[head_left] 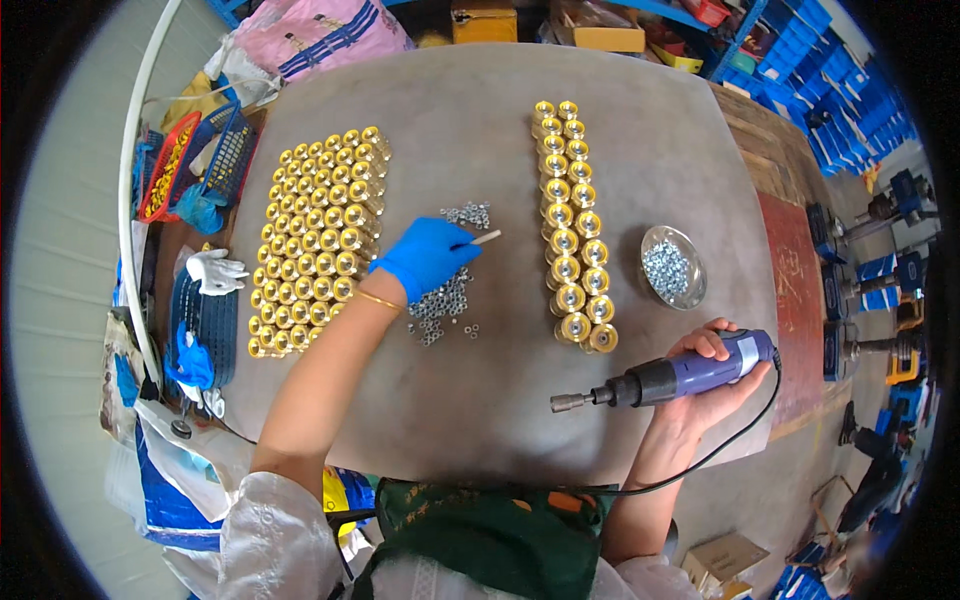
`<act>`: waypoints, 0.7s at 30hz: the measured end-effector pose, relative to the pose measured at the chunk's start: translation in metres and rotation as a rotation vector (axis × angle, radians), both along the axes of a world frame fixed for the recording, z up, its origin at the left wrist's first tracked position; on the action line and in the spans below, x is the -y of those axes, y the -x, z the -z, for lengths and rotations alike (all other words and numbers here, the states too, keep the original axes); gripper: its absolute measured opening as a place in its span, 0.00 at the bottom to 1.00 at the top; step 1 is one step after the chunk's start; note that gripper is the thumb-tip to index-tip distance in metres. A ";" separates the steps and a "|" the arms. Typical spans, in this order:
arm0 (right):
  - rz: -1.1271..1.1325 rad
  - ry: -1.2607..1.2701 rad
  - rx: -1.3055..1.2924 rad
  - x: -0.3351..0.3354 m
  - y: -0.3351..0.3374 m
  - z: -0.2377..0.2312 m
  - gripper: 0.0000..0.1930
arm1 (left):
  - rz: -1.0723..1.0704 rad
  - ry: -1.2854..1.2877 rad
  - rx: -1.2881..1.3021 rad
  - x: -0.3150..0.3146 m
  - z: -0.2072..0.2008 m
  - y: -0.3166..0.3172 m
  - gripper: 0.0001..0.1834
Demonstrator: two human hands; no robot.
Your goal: Assembling electronic components by inserting small pins or screws into cylindrical housings using an electric screwdriver.
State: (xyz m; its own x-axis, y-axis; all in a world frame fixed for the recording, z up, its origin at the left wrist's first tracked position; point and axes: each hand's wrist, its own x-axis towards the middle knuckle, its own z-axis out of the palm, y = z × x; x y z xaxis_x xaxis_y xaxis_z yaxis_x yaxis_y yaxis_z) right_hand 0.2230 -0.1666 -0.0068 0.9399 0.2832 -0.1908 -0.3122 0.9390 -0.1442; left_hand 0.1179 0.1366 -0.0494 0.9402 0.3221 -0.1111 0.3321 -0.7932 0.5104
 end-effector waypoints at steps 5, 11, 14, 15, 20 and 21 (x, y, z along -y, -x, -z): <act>-0.032 -0.028 -0.005 -0.002 -0.001 -0.006 0.25 | -0.288 0.101 0.296 0.016 -0.030 0.059 0.09; -0.041 -0.022 0.031 -0.009 -0.005 -0.002 0.25 | -0.536 0.134 0.225 0.011 -0.050 0.160 0.06; -0.069 0.001 0.037 -0.018 -0.001 -0.003 0.25 | -0.573 0.106 0.230 0.018 -0.045 0.174 0.07; -0.074 -0.001 0.038 -0.019 0.001 -0.004 0.25 | -0.540 0.053 0.255 0.018 -0.041 0.176 0.07; -0.085 0.017 0.063 -0.014 0.002 -0.006 0.26 | -0.480 -0.053 0.260 0.019 -0.029 0.179 0.09; -0.085 0.017 0.064 -0.013 0.002 -0.006 0.26 | -0.411 -0.163 0.221 0.021 -0.031 0.178 0.10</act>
